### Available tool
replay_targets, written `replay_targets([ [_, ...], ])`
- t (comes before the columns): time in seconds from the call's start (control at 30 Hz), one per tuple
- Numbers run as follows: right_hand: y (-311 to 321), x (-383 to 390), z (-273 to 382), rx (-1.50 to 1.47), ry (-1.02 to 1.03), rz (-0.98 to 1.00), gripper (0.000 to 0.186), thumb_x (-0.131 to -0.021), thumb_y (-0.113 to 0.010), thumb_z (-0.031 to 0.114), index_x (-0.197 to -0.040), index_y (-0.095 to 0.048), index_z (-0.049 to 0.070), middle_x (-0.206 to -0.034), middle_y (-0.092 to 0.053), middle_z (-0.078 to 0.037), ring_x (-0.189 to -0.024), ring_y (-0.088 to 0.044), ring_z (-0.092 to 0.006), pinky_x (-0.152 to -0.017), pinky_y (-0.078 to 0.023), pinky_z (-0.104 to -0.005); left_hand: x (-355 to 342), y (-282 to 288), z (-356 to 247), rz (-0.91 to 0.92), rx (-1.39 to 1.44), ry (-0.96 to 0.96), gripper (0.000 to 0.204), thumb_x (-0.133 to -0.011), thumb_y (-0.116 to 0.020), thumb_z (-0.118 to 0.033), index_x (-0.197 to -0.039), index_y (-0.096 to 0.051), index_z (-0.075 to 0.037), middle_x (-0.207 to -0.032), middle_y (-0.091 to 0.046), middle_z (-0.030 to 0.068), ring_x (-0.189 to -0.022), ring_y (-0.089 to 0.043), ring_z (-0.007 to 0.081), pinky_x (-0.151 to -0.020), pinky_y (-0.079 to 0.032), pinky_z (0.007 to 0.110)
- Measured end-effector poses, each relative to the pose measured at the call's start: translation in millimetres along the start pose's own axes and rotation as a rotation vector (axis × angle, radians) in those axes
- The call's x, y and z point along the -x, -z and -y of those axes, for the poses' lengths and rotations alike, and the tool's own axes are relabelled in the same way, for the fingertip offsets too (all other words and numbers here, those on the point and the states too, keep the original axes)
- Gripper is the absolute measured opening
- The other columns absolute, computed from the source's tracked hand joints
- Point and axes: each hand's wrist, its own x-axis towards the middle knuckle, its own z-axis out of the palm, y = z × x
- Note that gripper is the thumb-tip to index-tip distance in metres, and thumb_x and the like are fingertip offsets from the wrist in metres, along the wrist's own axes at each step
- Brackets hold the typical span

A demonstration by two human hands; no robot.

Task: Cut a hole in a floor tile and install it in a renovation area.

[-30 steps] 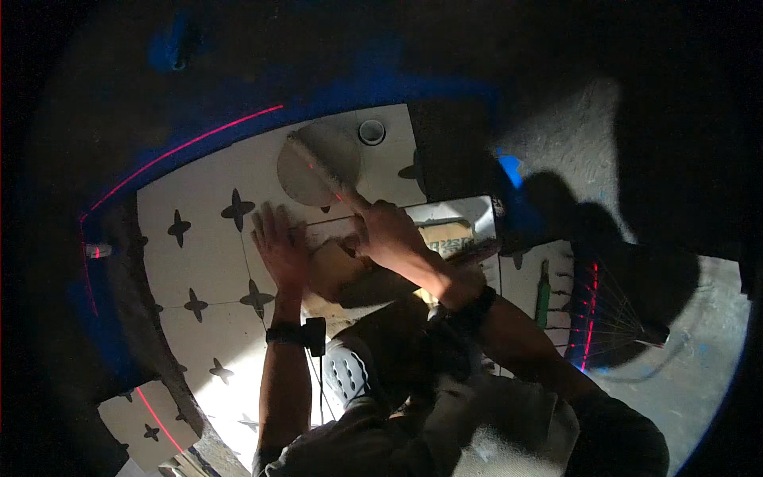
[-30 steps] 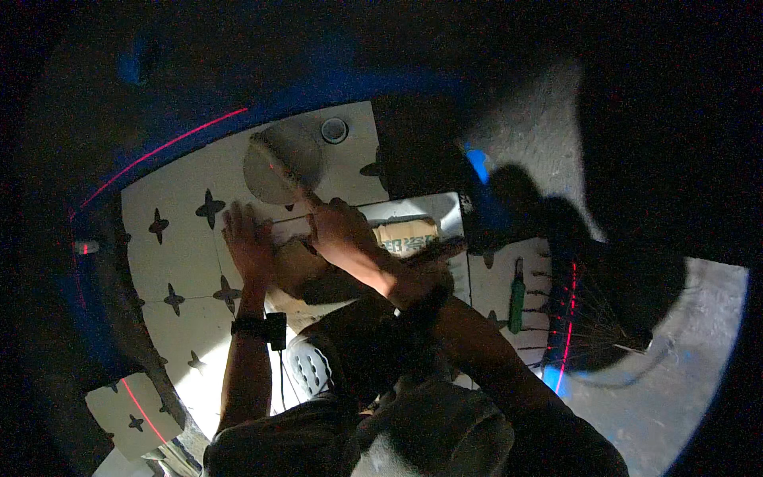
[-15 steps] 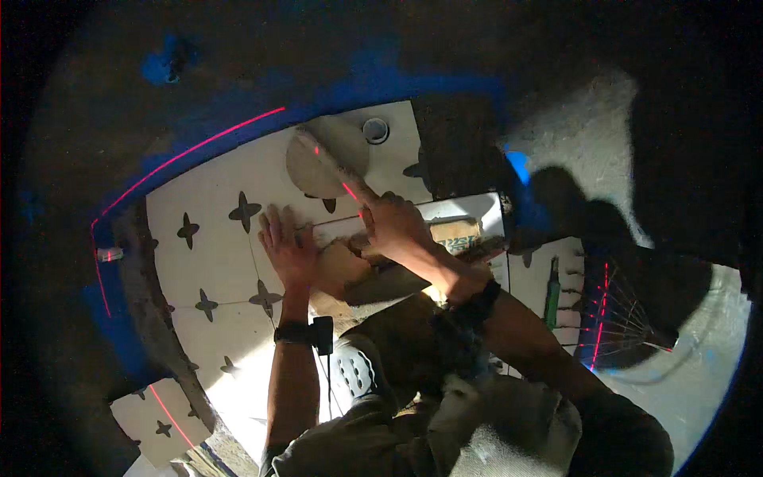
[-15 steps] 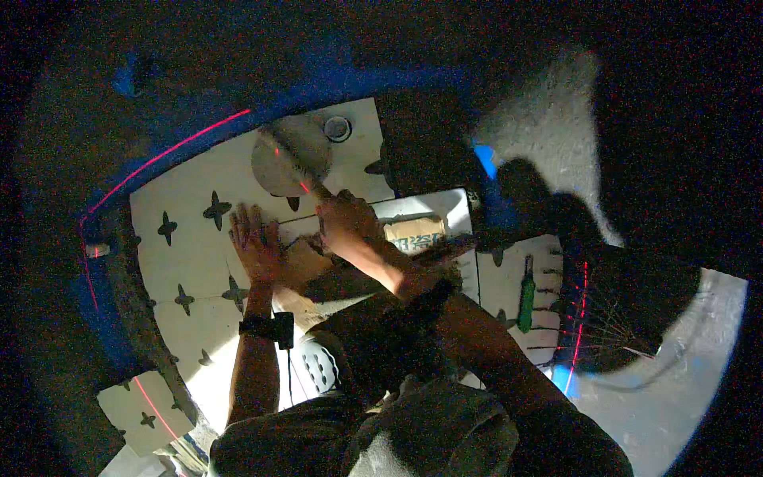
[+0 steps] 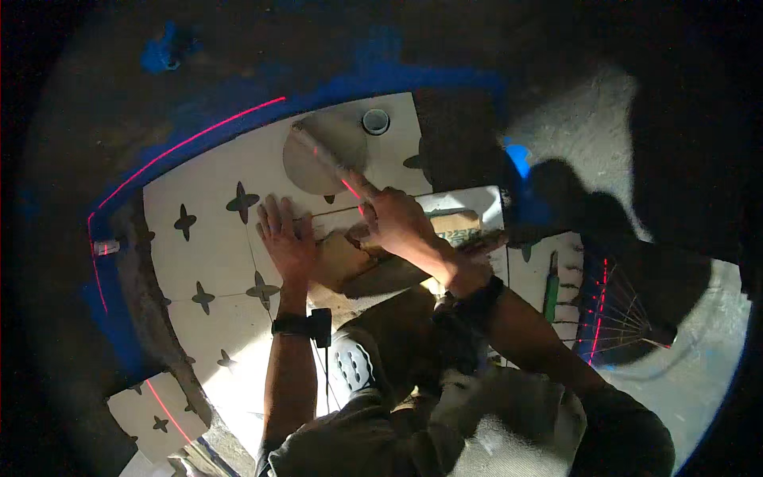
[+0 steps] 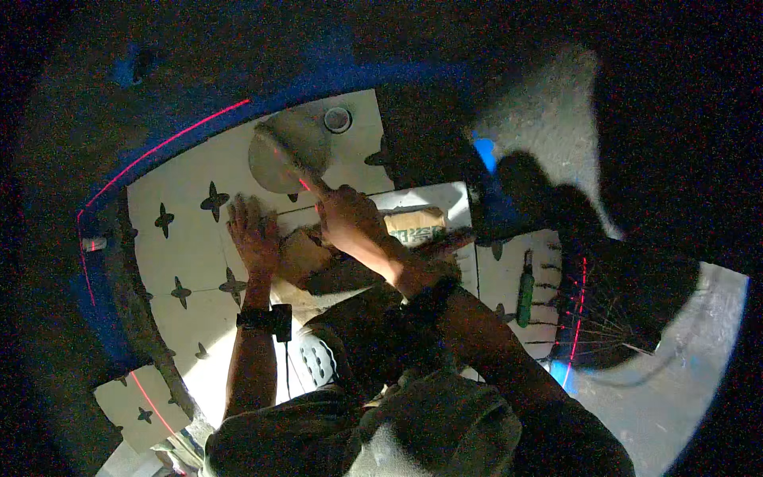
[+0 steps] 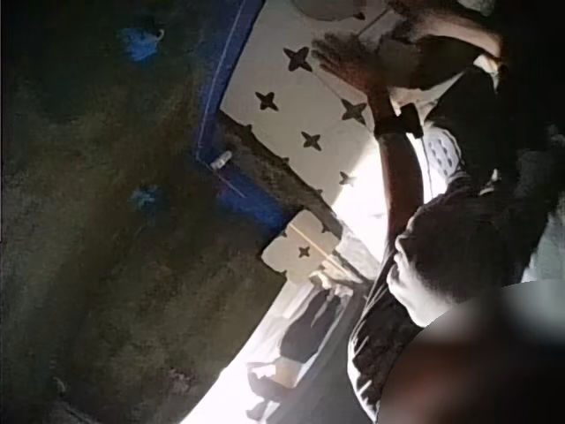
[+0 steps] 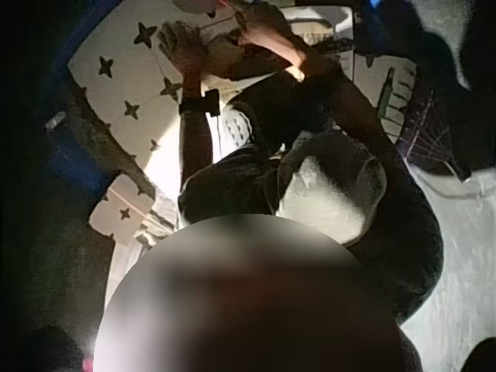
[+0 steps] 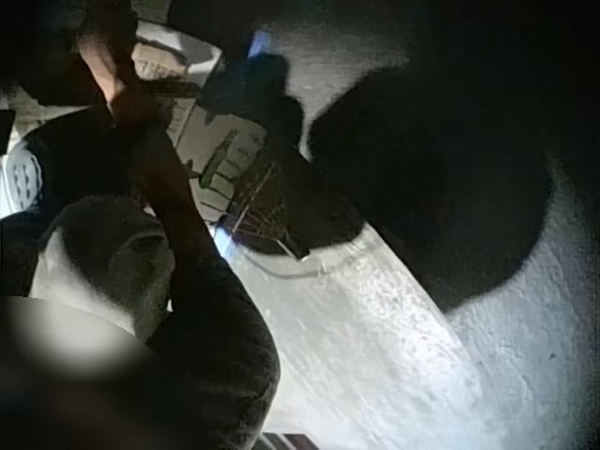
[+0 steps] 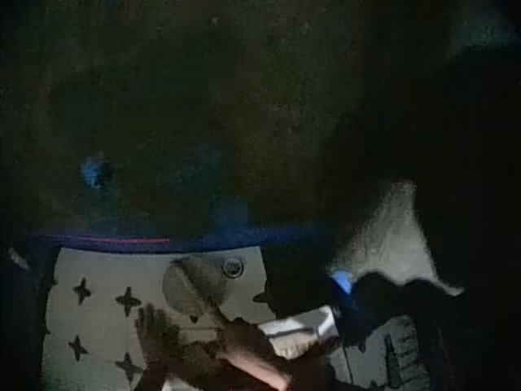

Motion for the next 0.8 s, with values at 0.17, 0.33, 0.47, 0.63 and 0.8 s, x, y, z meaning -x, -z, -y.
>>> replay_targets([
  [0.17, -9.7, 11.9, -7.7, 0.009, 0.094, 0.031, 0.061, -0.101, -0.064, 0.02, -0.158, -0.045, 0.011, -0.094, -0.072, -0.025, -0.082, -0.073, -0.0418, -0.074, -0.059, -0.0542, 16.9, -9.5, 11.1, -0.003, -0.025, 0.015, 0.059, -0.099, -0.065, -0.033, -0.152, -0.054, -0.008, -0.166, -0.039, 0.0218, -0.155, -0.03, 0.0479, -0.123, -0.027, 0.066],
  [0.33, 42.4, 78.3, 5.5, -0.969, -0.151, 0.137, 0.051, -0.103, -0.069, 0.016, -0.149, -0.049, 0.006, -0.074, -0.056, -0.003, -0.064, -0.059, -0.0092, -0.054, -0.047, -0.0261, 11.0, -0.8, -8.4, 0.055, 0.096, -0.118, 0.065, -0.097, -0.069, -0.03, -0.154, -0.049, -0.006, -0.166, -0.038, 0.0216, -0.155, -0.031, 0.047, -0.123, -0.027, 0.066],
  [0.47, 83.4, 99.1, -15.5, -1.119, -0.053, 0.07, 0.031, -0.109, -0.052, 0.03, -0.102, -0.058, 0.001, -0.072, -0.061, -0.009, -0.054, -0.059, -0.0185, -0.051, -0.05, -0.0342, -15.8, 2.3, -48.8, 0.17, 0.129, -0.287, 0.061, -0.096, -0.068, -0.024, -0.151, -0.053, -0.006, -0.168, -0.036, 0.0177, -0.156, -0.029, 0.045, -0.124, -0.026, 0.065],
  [0.63, 76.7, 97.7, -21.8, -1.089, -0.203, -0.142, 0.041, -0.111, -0.052, 0.044, -0.097, -0.055, 0.006, -0.066, -0.052, -0.002, -0.047, -0.051, -0.0135, -0.042, -0.042, -0.029, -14.9, -1.3, -39.2, 0.234, 0.268, -0.342, 0.056, -0.096, -0.069, -0.034, -0.146, -0.06, -0.012, -0.17, -0.034, 0.0125, -0.159, -0.024, 0.0431, -0.126, -0.023, 0.067],
  [0.8, 55.5, 78.9, -46.1, -1.284, -0.339, -0.034, 0.046, -0.112, -0.049, 0.047, -0.086, -0.055, 0.01, -0.064, -0.054, -0.004, -0.049, -0.056, -0.015, -0.043, -0.045, -0.0333, -22.4, 0.1, -40.8, 0.207, 0.259, -0.346, 0.055, -0.097, -0.07, -0.038, -0.144, -0.063, -0.011, -0.17, -0.035, 0.0104, -0.159, -0.025, 0.0412, -0.126, -0.023, 0.065],
])
